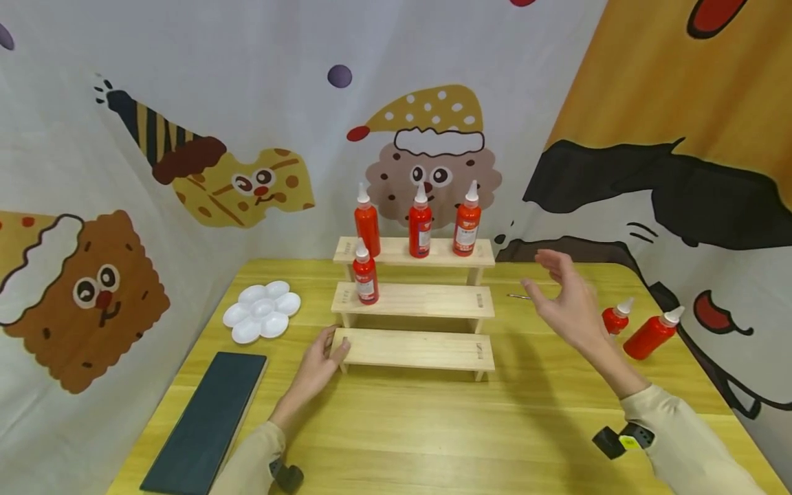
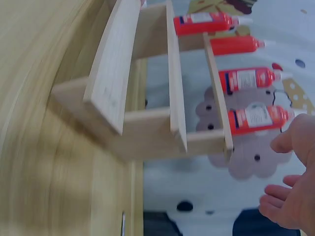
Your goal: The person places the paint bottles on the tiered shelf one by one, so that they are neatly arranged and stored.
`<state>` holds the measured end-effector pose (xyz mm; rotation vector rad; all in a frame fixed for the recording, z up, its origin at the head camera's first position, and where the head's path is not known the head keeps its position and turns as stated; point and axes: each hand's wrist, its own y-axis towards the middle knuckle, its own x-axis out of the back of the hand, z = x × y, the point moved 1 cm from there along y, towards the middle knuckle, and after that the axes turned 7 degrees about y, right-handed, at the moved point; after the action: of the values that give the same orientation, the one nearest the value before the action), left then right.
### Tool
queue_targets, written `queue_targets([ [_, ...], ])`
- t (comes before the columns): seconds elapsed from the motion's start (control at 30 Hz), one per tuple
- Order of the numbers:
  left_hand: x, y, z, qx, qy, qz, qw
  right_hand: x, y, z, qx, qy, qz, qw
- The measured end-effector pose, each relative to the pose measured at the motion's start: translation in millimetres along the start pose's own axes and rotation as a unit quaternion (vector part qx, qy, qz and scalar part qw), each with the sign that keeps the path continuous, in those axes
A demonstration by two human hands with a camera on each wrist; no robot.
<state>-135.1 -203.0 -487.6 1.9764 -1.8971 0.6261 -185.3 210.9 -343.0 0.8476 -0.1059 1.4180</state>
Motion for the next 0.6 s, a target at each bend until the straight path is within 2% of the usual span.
queue_targets([
  [0.17,-0.8,1.4,1.5,-0.004,-0.002,0.000,1.0000,22,-4.5,-16,-0.033,-0.018,-0.031,0.9988],
  [0.3,-0.4,-0.5,1.3,-0.002,-0.005,-0.002,1.0000,37,-8.5,-34,-0.074,-0.011,-0.047,0.9961],
  [0.6,-0.6,-1.9,-0.9,0.009,-0.002,-0.002,1.0000,56,-21.4,-66,-0.157,-0.032,-0.094,0.9826],
])
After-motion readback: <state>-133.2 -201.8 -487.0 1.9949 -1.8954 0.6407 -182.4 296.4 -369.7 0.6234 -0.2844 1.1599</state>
